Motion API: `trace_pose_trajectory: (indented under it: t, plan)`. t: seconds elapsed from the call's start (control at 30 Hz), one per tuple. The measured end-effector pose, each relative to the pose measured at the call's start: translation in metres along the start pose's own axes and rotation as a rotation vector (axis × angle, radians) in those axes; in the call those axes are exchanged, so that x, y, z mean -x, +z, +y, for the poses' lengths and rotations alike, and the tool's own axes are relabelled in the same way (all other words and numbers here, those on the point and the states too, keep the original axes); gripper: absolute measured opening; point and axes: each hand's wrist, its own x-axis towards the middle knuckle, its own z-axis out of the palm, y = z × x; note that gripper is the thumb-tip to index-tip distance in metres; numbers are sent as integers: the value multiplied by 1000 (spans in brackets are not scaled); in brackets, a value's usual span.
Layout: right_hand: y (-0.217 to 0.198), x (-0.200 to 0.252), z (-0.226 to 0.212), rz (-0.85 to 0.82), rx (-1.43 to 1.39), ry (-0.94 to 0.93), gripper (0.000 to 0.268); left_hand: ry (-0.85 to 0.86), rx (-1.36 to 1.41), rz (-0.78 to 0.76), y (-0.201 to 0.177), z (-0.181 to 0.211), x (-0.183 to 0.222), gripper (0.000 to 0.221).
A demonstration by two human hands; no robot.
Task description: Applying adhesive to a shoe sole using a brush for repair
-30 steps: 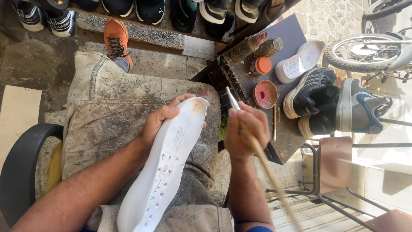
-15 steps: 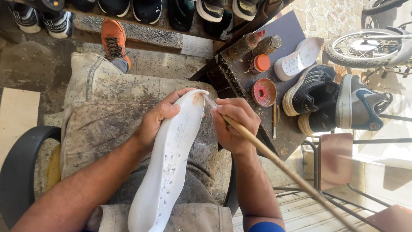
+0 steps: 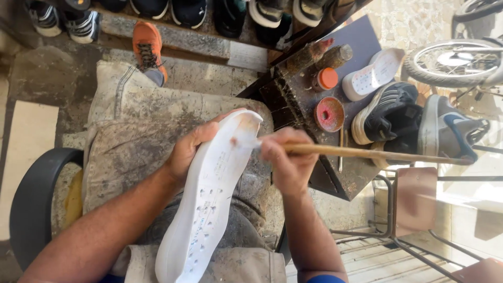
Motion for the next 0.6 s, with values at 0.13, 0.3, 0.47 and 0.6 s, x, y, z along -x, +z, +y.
trace_pose_trajectory:
  t: [0.13,0.3,0.47,0.6]
  plan:
    - [-6,-8,16,97,120,-131,13,-118,196,-5,2,-9,6,64]
    - [15,-8,-5,-132,100,-169,19,-195,281,101,-17,-29,6,57]
    - [7,-23,-3,-126,432,-509,10,-119,291,35,-21,-32,10,56]
    - [-1,-13,6,-54,690,-634,9,-131,132,60,-1,-12,2,64]
